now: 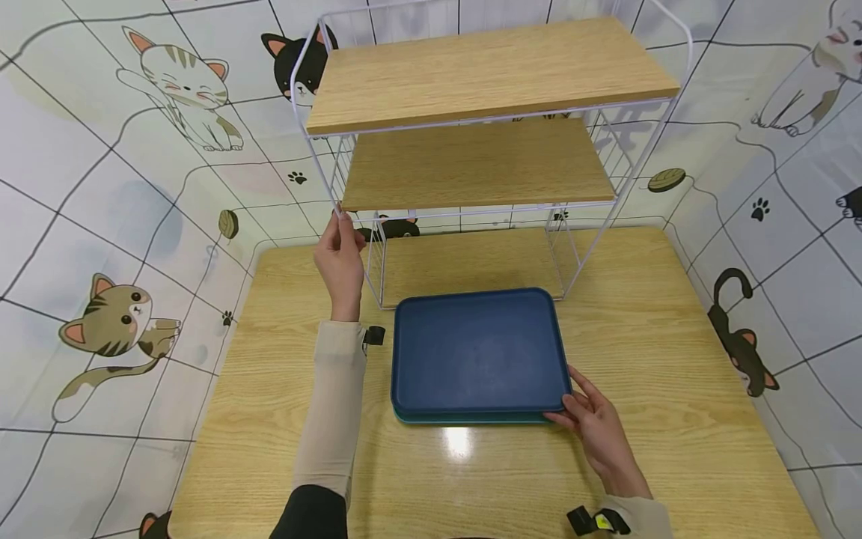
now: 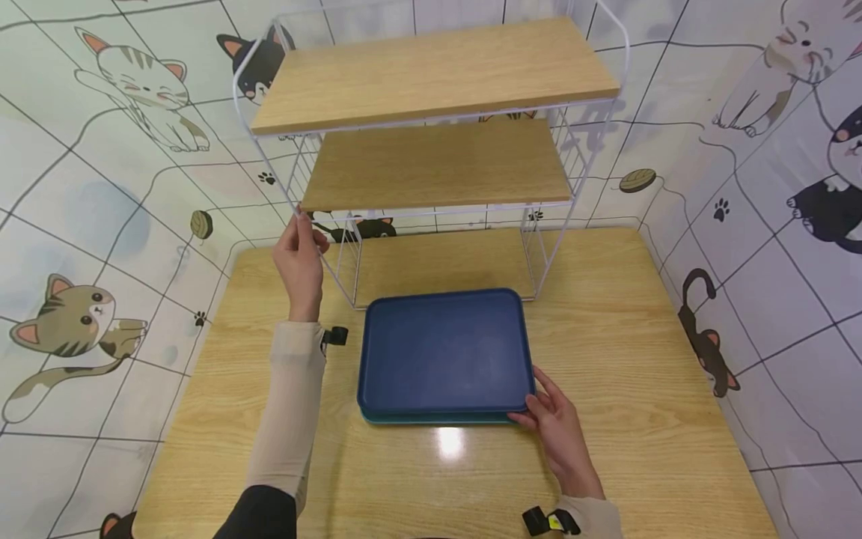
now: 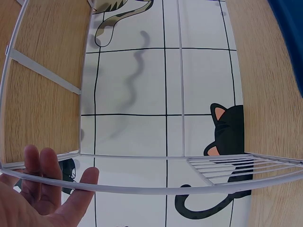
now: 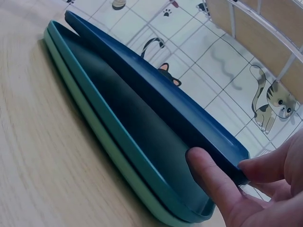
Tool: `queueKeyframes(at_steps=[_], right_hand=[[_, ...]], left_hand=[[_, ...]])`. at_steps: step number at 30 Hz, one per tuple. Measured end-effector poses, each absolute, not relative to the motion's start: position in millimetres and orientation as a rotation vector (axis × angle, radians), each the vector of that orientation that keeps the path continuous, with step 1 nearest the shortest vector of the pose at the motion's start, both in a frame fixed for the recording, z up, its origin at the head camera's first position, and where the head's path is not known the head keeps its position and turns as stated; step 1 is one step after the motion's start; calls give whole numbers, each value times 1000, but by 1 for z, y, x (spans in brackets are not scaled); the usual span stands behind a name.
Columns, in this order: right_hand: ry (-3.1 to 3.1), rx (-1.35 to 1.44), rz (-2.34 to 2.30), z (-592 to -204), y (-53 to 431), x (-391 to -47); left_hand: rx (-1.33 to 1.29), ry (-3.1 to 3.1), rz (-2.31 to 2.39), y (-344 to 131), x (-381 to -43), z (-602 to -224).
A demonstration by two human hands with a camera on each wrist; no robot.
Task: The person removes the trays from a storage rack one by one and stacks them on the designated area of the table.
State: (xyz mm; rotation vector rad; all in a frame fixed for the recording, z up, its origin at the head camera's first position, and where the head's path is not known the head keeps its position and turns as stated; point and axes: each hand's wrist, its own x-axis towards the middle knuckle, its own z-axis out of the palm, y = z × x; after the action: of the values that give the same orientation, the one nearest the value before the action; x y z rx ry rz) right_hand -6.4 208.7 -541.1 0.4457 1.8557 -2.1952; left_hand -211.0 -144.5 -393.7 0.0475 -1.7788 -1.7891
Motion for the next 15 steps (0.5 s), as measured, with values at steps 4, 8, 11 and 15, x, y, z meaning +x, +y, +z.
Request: queueKeyframes(at_steps=[4, 8, 11, 15], right_hand=[[1863, 475, -2178, -543, 208, -5], [1857, 500, -2166, -545, 207, -4], [1855, 506, -2157, -547, 207, -3], [1858, 510, -2145, -550, 208, -2]], left_hand=[[61, -1787, -1786, -144, -212, -394], [67, -1787, -1789, -144, -212, -394], [60, -1776, -1792, -144, -212, -393], [47, -1769, -1797, -145, -211, -392]])
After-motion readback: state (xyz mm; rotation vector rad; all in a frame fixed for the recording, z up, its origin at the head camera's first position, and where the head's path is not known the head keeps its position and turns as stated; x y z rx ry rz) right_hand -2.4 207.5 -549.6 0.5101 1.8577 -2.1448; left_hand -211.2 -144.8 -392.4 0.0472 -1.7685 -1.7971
